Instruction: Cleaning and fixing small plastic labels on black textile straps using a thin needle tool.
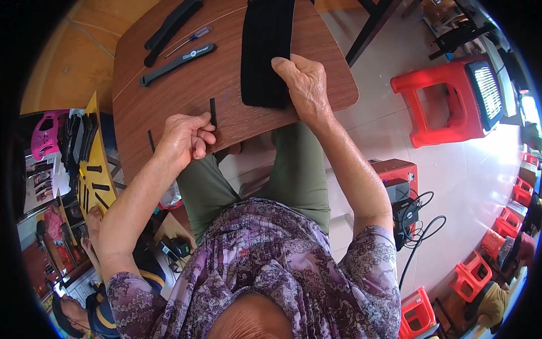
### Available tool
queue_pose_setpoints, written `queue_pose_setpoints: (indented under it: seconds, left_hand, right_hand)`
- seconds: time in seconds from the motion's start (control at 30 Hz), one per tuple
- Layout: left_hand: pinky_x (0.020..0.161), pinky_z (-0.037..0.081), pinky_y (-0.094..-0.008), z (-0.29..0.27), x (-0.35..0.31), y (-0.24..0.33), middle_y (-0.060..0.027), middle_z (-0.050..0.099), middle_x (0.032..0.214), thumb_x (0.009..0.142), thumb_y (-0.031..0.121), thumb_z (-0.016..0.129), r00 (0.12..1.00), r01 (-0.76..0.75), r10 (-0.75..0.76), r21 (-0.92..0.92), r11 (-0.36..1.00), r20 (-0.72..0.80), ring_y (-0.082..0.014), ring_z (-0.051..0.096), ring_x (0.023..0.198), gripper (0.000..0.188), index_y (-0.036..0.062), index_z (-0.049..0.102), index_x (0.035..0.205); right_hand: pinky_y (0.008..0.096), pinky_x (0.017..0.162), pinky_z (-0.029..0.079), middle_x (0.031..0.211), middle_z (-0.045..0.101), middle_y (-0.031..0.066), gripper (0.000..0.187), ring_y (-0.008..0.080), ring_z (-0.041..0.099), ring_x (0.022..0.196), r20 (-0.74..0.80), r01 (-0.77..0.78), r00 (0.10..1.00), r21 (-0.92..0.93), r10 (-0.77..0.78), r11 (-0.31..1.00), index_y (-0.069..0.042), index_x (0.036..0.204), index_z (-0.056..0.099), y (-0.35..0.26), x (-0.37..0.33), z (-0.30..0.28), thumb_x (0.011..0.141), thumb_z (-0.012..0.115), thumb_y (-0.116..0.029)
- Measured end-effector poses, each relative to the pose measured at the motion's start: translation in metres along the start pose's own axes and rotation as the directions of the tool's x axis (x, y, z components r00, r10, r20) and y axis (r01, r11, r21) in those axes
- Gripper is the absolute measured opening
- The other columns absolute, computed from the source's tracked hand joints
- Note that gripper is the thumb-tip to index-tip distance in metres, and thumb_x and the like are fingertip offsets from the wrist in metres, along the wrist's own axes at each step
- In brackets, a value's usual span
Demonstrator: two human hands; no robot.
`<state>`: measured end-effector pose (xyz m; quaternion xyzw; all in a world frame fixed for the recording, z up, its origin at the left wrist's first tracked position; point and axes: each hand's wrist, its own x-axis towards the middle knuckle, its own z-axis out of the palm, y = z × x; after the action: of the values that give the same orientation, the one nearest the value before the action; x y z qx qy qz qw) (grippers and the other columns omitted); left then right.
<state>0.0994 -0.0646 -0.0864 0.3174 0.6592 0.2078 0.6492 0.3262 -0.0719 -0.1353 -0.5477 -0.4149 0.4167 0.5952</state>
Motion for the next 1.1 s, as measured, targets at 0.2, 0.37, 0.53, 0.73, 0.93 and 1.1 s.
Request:
queue_pose_setpoints:
  seconds: [0.2, 0.37, 0.53, 0.73, 0.93, 1.1]
  left_hand:
    - [0.025, 0.025, -0.0264, -0.001, 0.007, 0.002, -0.0134, 0.056, 0.055, 0.077, 0.007, 0.064, 0.999, -0.022, 0.024, -0.03, 0.999, 0.048, -0.0142, 0.045, 0.029, 0.017, -0.0061, 0.056, 0.069]
    - [0.029, 0.03, -0.026, -0.012, -0.002, 0.006, -0.0125, 0.057, 0.057, 0.076, 0.004, 0.064, 0.995, 0.011, 0.005, -0.165, 0.986, 0.096, -0.0133, 0.046, 0.032, 0.013, -0.0041, 0.056, 0.068]
    - [0.037, 0.028, -0.0238, -0.014, -0.02, -0.007, -0.0098, 0.056, 0.061, 0.085, 0.011, 0.061, 0.965, -0.094, 0.172, -0.35, 0.932, 0.199, -0.0118, 0.043, 0.038, 0.016, 0.0011, 0.055, 0.074]
    - [0.037, 0.037, -0.0204, 0.0, -0.034, -0.039, -0.0092, 0.06, 0.063, 0.086, 0.013, 0.062, 0.949, -0.204, 0.288, -0.44, 0.874, 0.131, -0.0113, 0.048, 0.039, 0.015, 0.0002, 0.058, 0.079]
    - [0.032, 0.034, -0.0197, 0.012, -0.039, -0.047, -0.0079, 0.06, 0.061, 0.083, 0.014, 0.067, 0.95, -0.193, 0.292, -0.524, 0.829, 0.113, -0.0103, 0.047, 0.035, 0.017, 0.0006, 0.058, 0.078]
    - [0.032, 0.034, -0.0199, 0.005, -0.029, -0.048, -0.0085, 0.059, 0.062, 0.083, 0.014, 0.066, 0.946, -0.211, 0.312, -0.557, 0.804, 0.092, -0.0107, 0.047, 0.035, 0.017, -0.0004, 0.058, 0.08]
  right_hand:
    - [0.0264, 0.048, 0.033, 0.054, 0.044, -0.0029, 0.036, 0.0067, 0.04, 0.053, 0.0, -0.011, 1.0, -0.09, 0.011, 0.996, 0.001, 0.061, 0.056, 0.001, 0.007, -0.004, 0.082, 0.059, -0.027]
    - [0.0286, 0.049, 0.043, 0.051, 0.048, 0.0019, 0.038, 0.0106, 0.049, 0.049, 0.066, -0.156, 0.981, -0.303, 0.184, 0.94, 0.003, 0.059, 0.057, -0.031, 0.01, 0.001, 0.082, 0.059, -0.028]
    - [0.0295, 0.049, 0.046, 0.049, 0.055, 0.0093, 0.038, 0.0156, 0.058, 0.048, 0.096, 0.058, 0.995, -0.757, 0.023, 0.65, 0.002, 0.066, 0.063, -0.034, 0.004, -0.003, 0.081, 0.065, -0.033]
    - [0.0268, 0.047, 0.044, 0.054, 0.059, 0.0092, 0.025, 0.013, 0.057, 0.049, 0.24, 0.141, 0.97, -0.429, -0.038, 0.892, 0.002, 0.081, 0.066, -0.053, -0.033, 0.024, 0.081, 0.067, -0.024]
    - [0.0217, 0.044, 0.04, 0.055, 0.058, 0.0039, 0.019, 0.0069, 0.051, 0.049, 0.448, -0.223, 0.834, -0.26, 0.322, 0.94, 0.002, 0.081, 0.066, -0.049, -0.022, 0.062, 0.08, 0.066, -0.017]
    - [0.0217, 0.044, 0.039, 0.055, 0.058, 0.0039, 0.017, 0.0067, 0.051, 0.048, 0.514, -0.215, 0.798, -0.246, 0.315, 0.945, 0.002, 0.077, 0.065, -0.044, -0.011, 0.082, 0.079, 0.066, -0.014]
